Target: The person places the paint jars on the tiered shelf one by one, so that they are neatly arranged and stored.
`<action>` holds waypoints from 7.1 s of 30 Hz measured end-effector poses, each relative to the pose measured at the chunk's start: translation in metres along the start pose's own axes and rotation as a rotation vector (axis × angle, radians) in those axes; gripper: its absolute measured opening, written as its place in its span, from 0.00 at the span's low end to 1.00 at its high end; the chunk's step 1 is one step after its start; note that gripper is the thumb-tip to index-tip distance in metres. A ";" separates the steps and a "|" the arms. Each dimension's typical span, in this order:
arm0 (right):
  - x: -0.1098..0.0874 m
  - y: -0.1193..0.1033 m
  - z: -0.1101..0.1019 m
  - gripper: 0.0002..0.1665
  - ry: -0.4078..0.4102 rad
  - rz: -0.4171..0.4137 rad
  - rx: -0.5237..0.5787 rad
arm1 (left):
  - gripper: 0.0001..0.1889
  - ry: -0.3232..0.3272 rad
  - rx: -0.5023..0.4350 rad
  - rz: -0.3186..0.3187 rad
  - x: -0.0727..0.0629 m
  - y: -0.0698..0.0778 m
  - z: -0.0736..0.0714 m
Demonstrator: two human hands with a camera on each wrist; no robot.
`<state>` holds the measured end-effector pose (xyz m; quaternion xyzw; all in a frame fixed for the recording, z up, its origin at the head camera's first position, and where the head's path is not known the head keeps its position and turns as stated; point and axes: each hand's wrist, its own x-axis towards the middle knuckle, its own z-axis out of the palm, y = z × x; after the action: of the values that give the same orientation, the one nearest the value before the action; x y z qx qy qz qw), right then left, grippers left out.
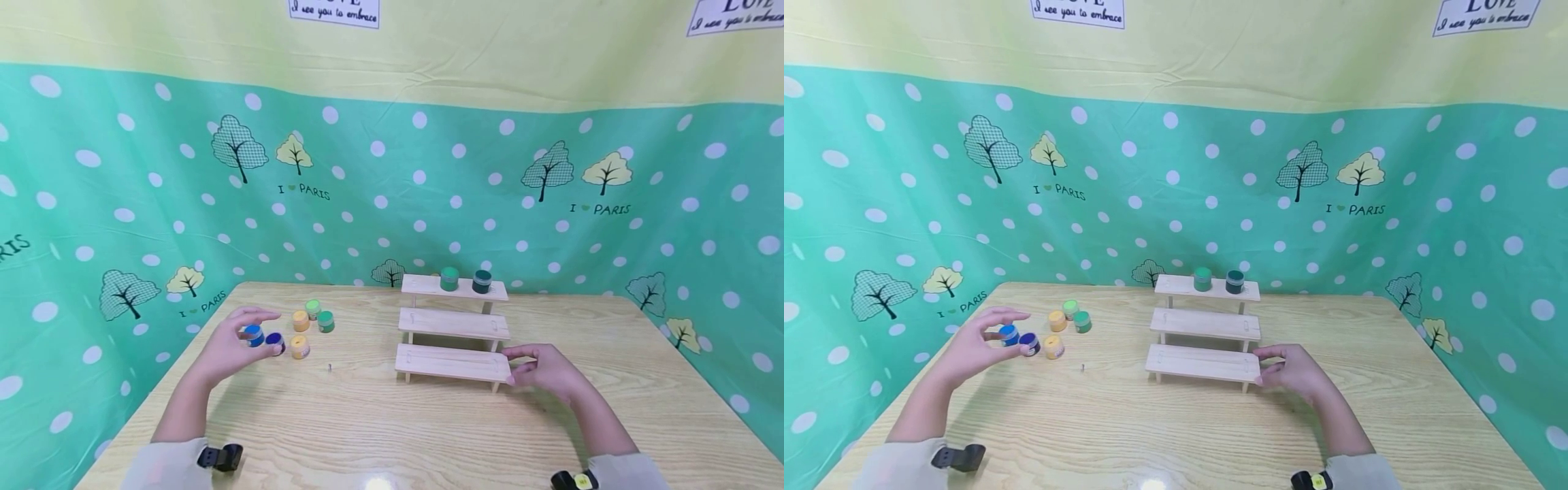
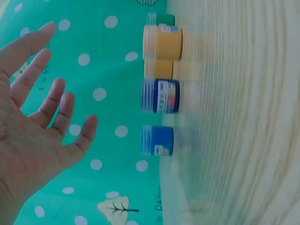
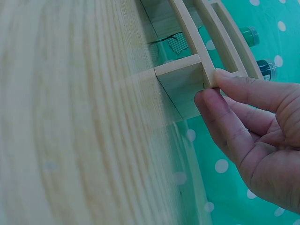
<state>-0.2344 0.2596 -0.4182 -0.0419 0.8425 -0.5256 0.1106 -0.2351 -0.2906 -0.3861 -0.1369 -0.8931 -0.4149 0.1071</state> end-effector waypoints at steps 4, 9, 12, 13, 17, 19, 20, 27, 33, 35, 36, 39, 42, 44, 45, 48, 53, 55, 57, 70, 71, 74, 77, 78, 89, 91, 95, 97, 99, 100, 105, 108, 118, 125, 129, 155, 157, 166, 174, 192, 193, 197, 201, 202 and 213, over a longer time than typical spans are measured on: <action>-0.001 -0.002 0.000 0.35 -0.003 0.002 0.007 | 0.30 0.015 0.032 -0.015 -0.002 -0.005 -0.006; -0.001 -0.003 -0.001 0.35 -0.015 -0.008 0.017 | 0.30 0.030 0.047 -0.013 -0.004 -0.013 -0.013; -0.001 -0.003 -0.001 0.35 -0.022 -0.010 0.023 | 0.29 0.037 0.053 -0.029 -0.004 -0.019 -0.017; -0.002 -0.003 -0.001 0.35 -0.025 -0.010 0.024 | 0.29 0.038 0.050 -0.035 -0.003 -0.021 -0.018; -0.002 -0.003 -0.001 0.36 -0.026 -0.007 0.025 | 0.28 0.042 0.041 -0.054 -0.002 -0.030 -0.021; -0.002 -0.003 -0.001 0.36 -0.032 -0.009 0.027 | 0.28 0.041 0.032 -0.066 -0.002 -0.035 -0.022; -0.002 -0.003 -0.001 0.35 -0.034 -0.011 0.029 | 0.27 0.040 0.030 -0.073 -0.001 -0.038 -0.022; -0.002 -0.002 -0.001 0.35 -0.040 -0.014 0.031 | 0.30 0.026 0.056 -0.145 0.003 -0.053 -0.023; -0.001 -0.001 -0.001 0.35 -0.020 -0.001 0.026 | 0.33 -0.029 0.063 -0.209 0.011 -0.062 -0.027; -0.001 -0.001 -0.001 0.35 -0.017 0.003 0.025 | 0.34 -0.054 0.067 -0.233 0.015 -0.064 -0.028; -0.001 -0.001 -0.001 0.35 -0.016 0.005 0.025 | 0.34 -0.063 0.067 -0.247 0.016 -0.066 -0.028; -0.002 -0.001 -0.001 0.36 -0.019 0.003 0.025 | 0.35 -0.087 0.045 -0.267 0.020 -0.070 -0.028; -0.002 -0.002 -0.001 0.36 -0.021 0.001 0.030 | 0.35 -0.097 0.022 -0.285 0.022 -0.074 -0.026; -0.002 -0.003 0.000 0.36 -0.014 0.002 0.028 | 0.36 -0.104 0.015 -0.292 0.023 -0.077 -0.026; -0.002 -0.003 0.000 0.35 -0.010 0.005 0.026 | 0.36 -0.109 0.012 -0.297 0.024 -0.078 -0.025; -0.001 -0.003 0.000 0.35 0.001 0.014 0.012 | 0.36 -0.121 0.002 -0.310 0.025 -0.083 -0.023; 0.000 -0.002 0.001 0.35 0.009 0.025 0.007 | 0.35 -0.130 0.034 -0.325 0.027 -0.090 -0.020; 0.000 -0.001 0.001 0.35 0.009 0.024 0.013 | 0.34 -0.132 0.053 -0.325 0.028 -0.093 -0.019; 0.000 -0.001 0.001 0.36 0.001 0.016 0.018 | 0.32 -0.125 0.064 -0.329 0.028 -0.094 -0.018; 0.000 -0.003 0.001 0.34 0.014 0.014 0.007 | 0.31 -0.079 -0.004 -0.359 0.025 -0.090 -0.020; 0.000 -0.003 0.001 0.34 0.014 0.011 0.005 | 0.31 -0.076 -0.025 -0.358 0.025 -0.088 -0.021; 0.000 -0.002 0.000 0.34 0.010 0.009 0.013 | 0.33 -0.067 -0.073 -0.363 0.024 -0.083 -0.021; -0.001 -0.002 0.000 0.35 -0.002 0.003 0.014 | 0.33 -0.061 -0.090 -0.357 0.023 -0.078 -0.022; -0.001 -0.002 0.000 0.35 -0.006 0.000 0.016 | 0.34 -0.059 -0.093 -0.350 0.023 -0.076 -0.022; -0.002 -0.002 0.001 0.35 -0.012 -0.006 0.019 | 0.35 -0.023 -0.097 -0.294 0.023 -0.060 -0.021; -0.002 -0.002 0.001 0.35 -0.014 -0.010 0.019 | 0.36 -0.023 -0.094 -0.291 0.023 -0.055 -0.019; -0.002 -0.003 0.001 0.35 -0.014 -0.011 0.014 | 0.36 -0.020 -0.106 -0.268 0.021 -0.044 -0.016; -0.001 -0.003 0.001 0.35 -0.010 -0.009 0.009 | 0.35 -0.021 -0.116 -0.244 0.019 -0.037 -0.014; -0.001 -0.003 0.001 0.35 -0.003 -0.005 0.004 | 0.34 -0.020 -0.123 -0.229 0.019 -0.031 -0.012; -0.001 -0.003 0.001 0.35 -0.001 -0.004 0.001 | 0.33 -0.022 -0.127 -0.222 0.018 -0.028 -0.011; -0.001 -0.003 0.001 0.35 0.000 -0.006 0.000 | 0.32 -0.026 -0.168 -0.204 0.018 -0.015 -0.006; -0.001 -0.002 0.000 0.35 -0.013 -0.015 0.011 | 0.31 -0.028 -0.178 -0.188 0.018 -0.009 -0.004; -0.001 -0.001 -0.001 0.36 -0.039 -0.032 0.033 | 0.29 -0.024 -0.234 -0.113 0.022 0.008 0.006; -0.001 -0.001 -0.001 0.36 -0.041 -0.030 0.037 | 0.27 -0.041 -0.294 -0.046 0.024 0.018 0.015; 0.000 -0.001 -0.001 0.36 -0.038 -0.031 0.034 | 0.27 -0.071 -0.345 -0.062 0.024 0.026 0.020; 0.001 0.003 0.000 0.34 -0.011 -0.033 0.006 | 0.22 -0.121 -0.454 0.077 0.025 0.072 0.047; 0.000 0.003 0.000 0.34 -0.011 -0.033 0.008 | 0.22 -0.123 -0.459 0.079 0.026 0.074 0.050; 0.000 0.002 0.000 0.34 -0.003 -0.020 0.007 | 0.22 -0.142 -0.389 0.076 0.033 0.081 0.065; 0.000 0.001 -0.001 0.35 -0.017 -0.029 0.012 | 0.21 -0.168 -0.395 0.077 0.039 0.086 0.073; 0.000 0.000 -0.001 0.35 -0.018 -0.043 0.009 | 0.21 -0.193 -0.362 0.164 0.063 0.109 0.085; 0.000 0.000 -0.001 0.35 -0.018 -0.042 0.010 | 0.21 -0.194 -0.362 0.170 0.065 0.110 0.086; 0.000 0.001 0.000 0.35 -0.013 -0.032 0.010 | 0.20 -0.193 -0.354 0.196 0.072 0.113 0.090; 0.000 0.001 0.000 0.34 -0.006 -0.024 0.006 | 0.20 -0.188 -0.343 0.190 0.079 0.116 0.095; 0.000 0.001 0.000 0.34 -0.004 -0.023 0.005 | 0.20 -0.186 -0.340 0.187 0.080 0.117 0.096; -0.001 -0.002 0.000 0.34 0.005 -0.036 0.016 | 0.20 -0.187 -0.302 0.190 0.094 0.124 0.108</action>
<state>-0.2340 0.2593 -0.4167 -0.0550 0.8377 -0.5342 0.0995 -0.2908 -0.1158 -0.3373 -0.2732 -0.8098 -0.5176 0.0405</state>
